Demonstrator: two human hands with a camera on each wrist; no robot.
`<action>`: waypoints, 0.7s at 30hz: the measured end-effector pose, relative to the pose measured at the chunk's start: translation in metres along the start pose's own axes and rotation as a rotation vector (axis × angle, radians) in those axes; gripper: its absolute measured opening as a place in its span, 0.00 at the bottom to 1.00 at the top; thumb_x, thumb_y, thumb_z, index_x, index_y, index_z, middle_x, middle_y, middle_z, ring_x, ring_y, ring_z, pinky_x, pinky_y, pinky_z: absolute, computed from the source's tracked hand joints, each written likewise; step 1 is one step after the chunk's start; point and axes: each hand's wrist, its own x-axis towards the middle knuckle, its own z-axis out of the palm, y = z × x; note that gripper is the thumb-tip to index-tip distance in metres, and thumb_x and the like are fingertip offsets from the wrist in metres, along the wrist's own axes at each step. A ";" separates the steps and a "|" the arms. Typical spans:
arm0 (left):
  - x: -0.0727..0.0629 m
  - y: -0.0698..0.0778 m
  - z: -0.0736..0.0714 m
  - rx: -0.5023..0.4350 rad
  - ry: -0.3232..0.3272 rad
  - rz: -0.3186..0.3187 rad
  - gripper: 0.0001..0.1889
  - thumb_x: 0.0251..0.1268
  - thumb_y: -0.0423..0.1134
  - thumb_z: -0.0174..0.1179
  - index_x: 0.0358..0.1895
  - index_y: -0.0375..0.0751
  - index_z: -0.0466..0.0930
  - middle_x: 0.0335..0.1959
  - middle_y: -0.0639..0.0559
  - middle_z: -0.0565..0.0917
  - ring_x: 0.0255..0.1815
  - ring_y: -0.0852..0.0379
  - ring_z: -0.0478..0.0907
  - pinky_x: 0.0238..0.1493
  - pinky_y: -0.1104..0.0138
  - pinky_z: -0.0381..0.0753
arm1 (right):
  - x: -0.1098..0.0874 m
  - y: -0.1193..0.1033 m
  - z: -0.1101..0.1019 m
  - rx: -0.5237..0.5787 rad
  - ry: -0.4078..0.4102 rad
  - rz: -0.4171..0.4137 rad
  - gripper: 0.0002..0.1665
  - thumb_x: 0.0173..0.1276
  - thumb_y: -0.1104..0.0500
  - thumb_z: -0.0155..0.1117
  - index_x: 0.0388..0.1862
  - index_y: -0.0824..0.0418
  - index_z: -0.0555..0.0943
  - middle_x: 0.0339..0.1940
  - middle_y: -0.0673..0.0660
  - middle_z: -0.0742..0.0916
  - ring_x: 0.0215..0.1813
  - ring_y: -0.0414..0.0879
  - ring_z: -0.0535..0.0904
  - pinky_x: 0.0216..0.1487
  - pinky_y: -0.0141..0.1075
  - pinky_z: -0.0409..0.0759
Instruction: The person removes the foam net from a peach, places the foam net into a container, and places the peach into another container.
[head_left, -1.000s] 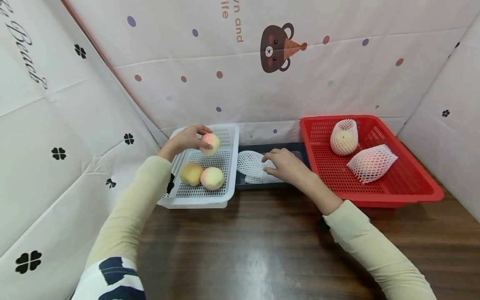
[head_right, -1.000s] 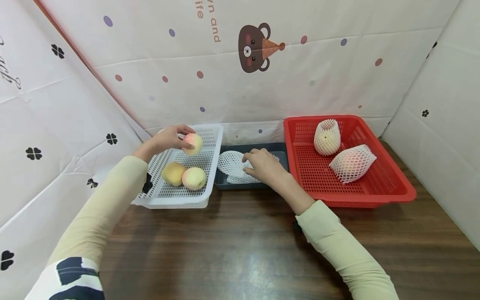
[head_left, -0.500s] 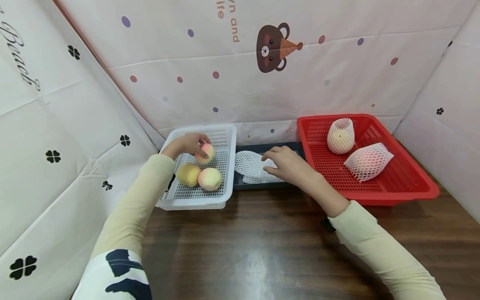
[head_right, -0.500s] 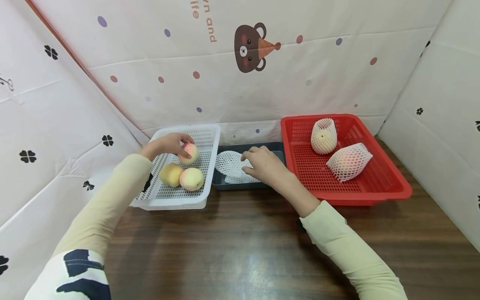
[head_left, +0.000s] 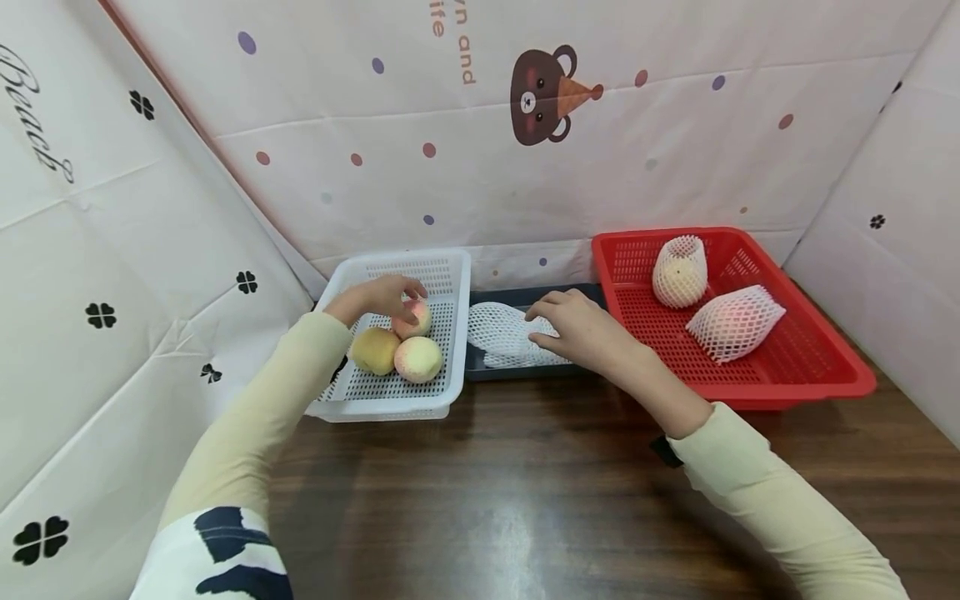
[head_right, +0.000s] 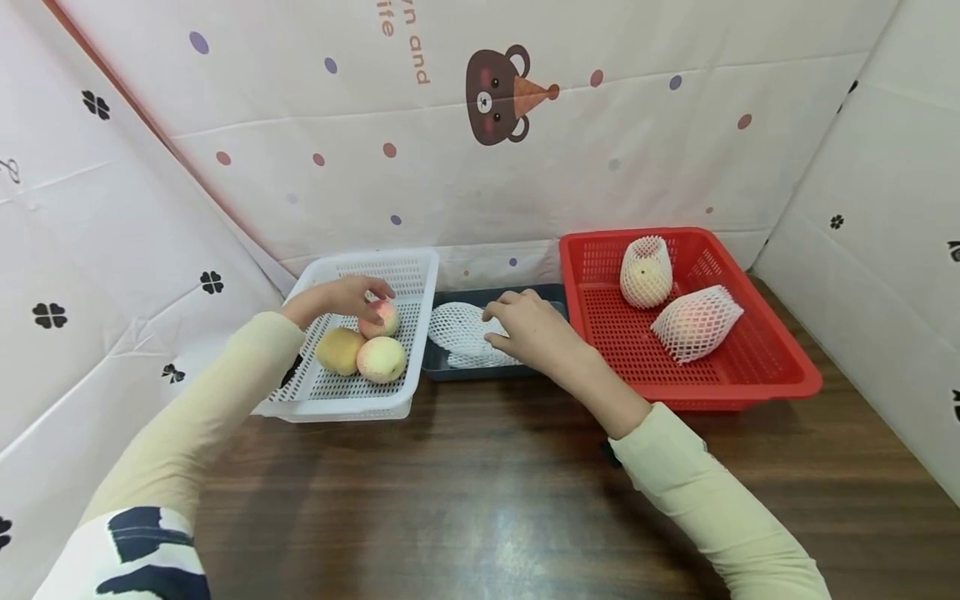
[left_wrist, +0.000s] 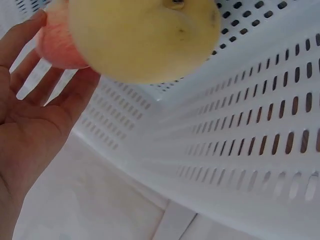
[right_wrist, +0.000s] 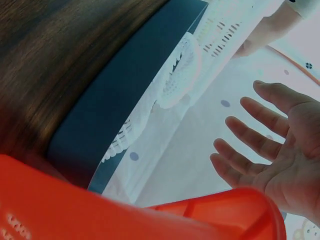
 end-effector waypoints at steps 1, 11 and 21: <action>-0.002 0.003 -0.001 0.001 0.012 0.015 0.28 0.64 0.34 0.68 0.67 0.35 0.73 0.66 0.32 0.75 0.66 0.36 0.71 0.70 0.46 0.70 | -0.001 0.001 -0.001 0.000 0.002 -0.001 0.21 0.69 0.52 0.71 0.58 0.58 0.85 0.60 0.63 0.84 0.63 0.61 0.77 0.66 0.57 0.76; -0.040 0.040 -0.009 -0.080 0.153 0.162 0.25 0.67 0.36 0.67 0.66 0.37 0.74 0.67 0.40 0.76 0.67 0.34 0.73 0.67 0.45 0.74 | -0.011 0.016 -0.012 -0.012 0.043 0.000 0.21 0.67 0.54 0.73 0.56 0.60 0.85 0.57 0.64 0.85 0.59 0.61 0.78 0.64 0.56 0.76; -0.093 0.074 0.012 -0.160 0.298 0.272 0.22 0.66 0.37 0.68 0.62 0.44 0.79 0.63 0.48 0.81 0.61 0.46 0.80 0.57 0.52 0.84 | -0.034 0.041 -0.034 -0.025 0.022 0.090 0.27 0.64 0.54 0.75 0.60 0.60 0.83 0.59 0.67 0.83 0.61 0.65 0.77 0.58 0.60 0.81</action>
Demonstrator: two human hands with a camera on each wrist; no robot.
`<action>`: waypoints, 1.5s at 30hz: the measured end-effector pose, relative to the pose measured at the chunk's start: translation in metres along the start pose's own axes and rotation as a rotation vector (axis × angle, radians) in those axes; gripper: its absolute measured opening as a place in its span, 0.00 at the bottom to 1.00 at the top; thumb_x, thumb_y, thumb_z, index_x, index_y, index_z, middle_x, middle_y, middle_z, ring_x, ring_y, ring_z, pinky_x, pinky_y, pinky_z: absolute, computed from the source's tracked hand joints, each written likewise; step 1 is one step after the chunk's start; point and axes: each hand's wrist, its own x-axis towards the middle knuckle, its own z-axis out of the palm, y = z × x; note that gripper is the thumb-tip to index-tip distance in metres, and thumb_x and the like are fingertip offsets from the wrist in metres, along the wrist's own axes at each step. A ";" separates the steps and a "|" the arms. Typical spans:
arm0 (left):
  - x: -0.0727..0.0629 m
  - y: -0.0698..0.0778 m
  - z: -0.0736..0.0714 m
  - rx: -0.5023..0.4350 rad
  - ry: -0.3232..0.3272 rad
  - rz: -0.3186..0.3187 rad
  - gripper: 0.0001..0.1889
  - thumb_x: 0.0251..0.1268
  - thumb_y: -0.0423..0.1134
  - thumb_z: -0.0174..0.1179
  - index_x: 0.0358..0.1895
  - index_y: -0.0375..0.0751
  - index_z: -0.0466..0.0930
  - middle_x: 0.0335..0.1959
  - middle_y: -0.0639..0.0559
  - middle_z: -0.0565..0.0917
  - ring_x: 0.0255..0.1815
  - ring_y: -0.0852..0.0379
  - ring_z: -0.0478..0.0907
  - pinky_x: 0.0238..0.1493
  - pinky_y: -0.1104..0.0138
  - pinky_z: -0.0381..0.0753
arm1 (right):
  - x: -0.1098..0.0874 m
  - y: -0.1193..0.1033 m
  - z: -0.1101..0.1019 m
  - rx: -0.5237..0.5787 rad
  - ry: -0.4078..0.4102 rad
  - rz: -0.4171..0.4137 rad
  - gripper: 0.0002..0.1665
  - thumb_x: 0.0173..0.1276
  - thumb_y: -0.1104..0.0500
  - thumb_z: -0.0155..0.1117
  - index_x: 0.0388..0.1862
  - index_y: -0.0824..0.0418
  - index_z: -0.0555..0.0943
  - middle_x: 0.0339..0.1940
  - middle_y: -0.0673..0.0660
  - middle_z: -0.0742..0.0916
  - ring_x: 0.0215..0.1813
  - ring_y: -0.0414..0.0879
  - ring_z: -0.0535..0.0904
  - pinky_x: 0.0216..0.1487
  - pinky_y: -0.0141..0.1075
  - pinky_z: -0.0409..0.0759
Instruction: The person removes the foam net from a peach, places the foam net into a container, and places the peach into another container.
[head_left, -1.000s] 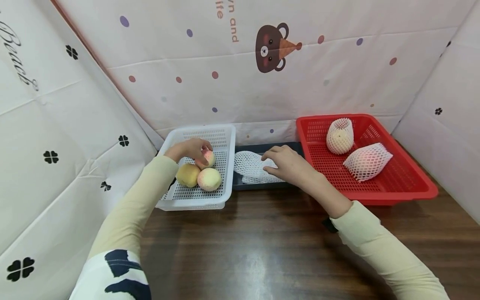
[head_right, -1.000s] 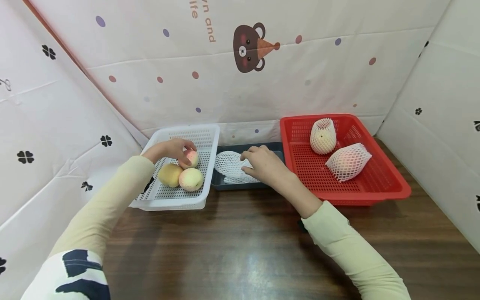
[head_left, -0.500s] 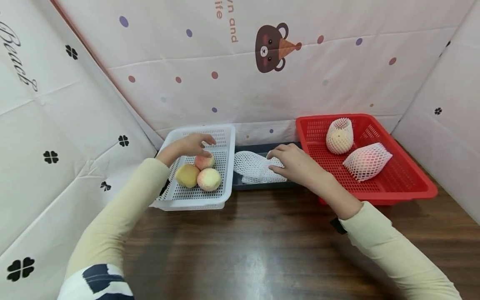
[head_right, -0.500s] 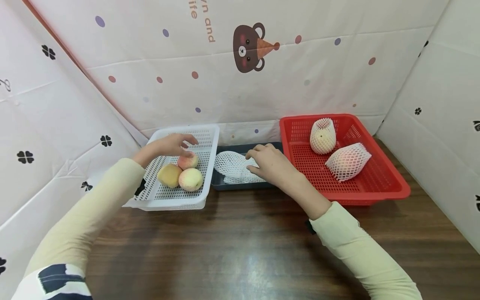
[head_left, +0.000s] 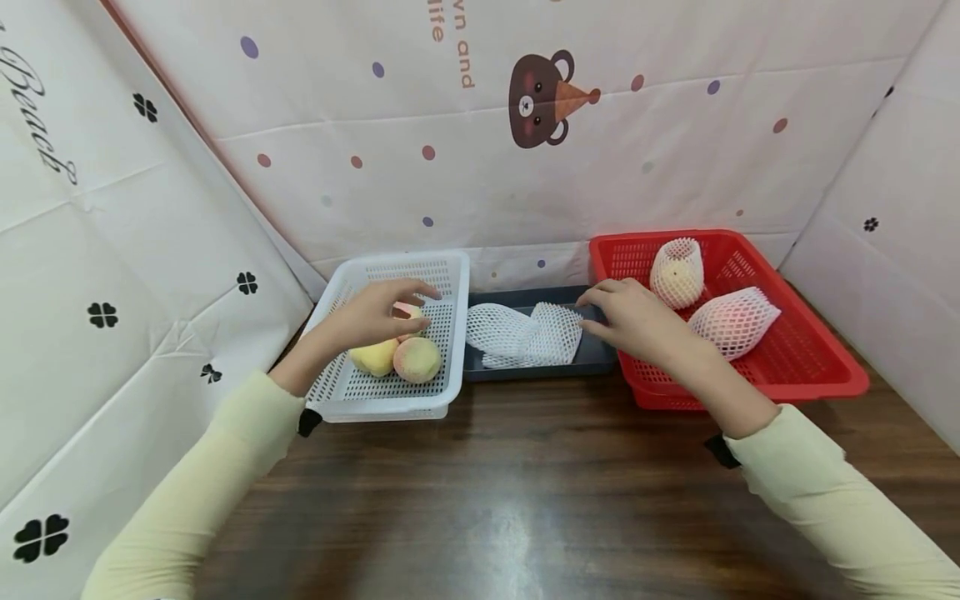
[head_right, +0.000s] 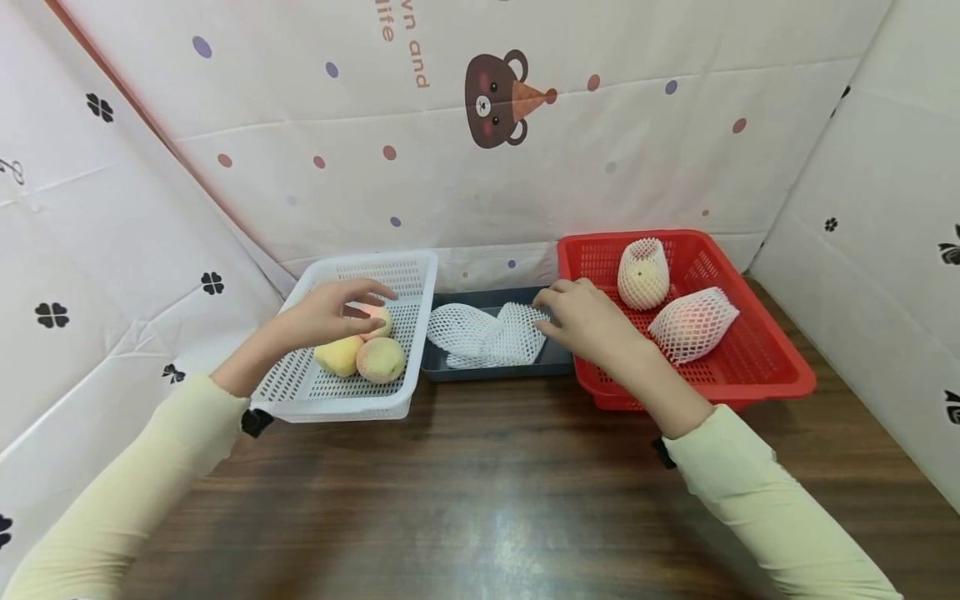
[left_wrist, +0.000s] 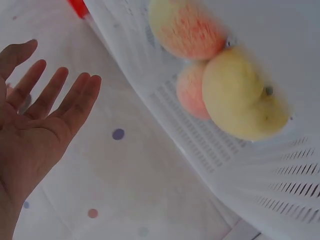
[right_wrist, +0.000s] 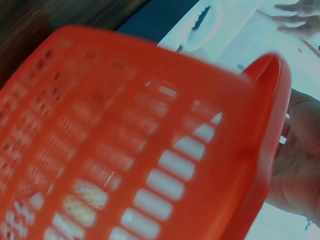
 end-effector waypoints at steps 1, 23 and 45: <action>-0.004 0.003 0.002 -0.008 0.010 0.012 0.21 0.67 0.37 0.68 0.62 0.44 0.80 0.62 0.48 0.81 0.61 0.46 0.81 0.57 0.52 0.84 | -0.002 0.003 -0.001 -0.005 -0.003 0.011 0.27 0.63 0.54 0.76 0.60 0.61 0.82 0.59 0.67 0.83 0.61 0.65 0.76 0.57 0.59 0.82; -0.026 0.060 0.075 -0.158 0.108 0.169 0.18 0.67 0.36 0.67 0.59 0.41 0.80 0.57 0.51 0.82 0.60 0.56 0.78 0.55 0.56 0.86 | -0.029 0.052 -0.018 -0.056 -0.032 0.140 0.32 0.59 0.54 0.78 0.61 0.63 0.81 0.57 0.69 0.84 0.57 0.66 0.80 0.51 0.61 0.84; 0.038 0.124 0.180 -0.385 0.060 0.063 0.18 0.71 0.45 0.65 0.61 0.48 0.80 0.61 0.57 0.81 0.56 0.60 0.82 0.57 0.70 0.81 | -0.037 0.122 -0.039 -0.140 -0.105 0.154 0.19 0.67 0.60 0.70 0.52 0.71 0.82 0.46 0.72 0.85 0.50 0.67 0.80 0.52 0.64 0.79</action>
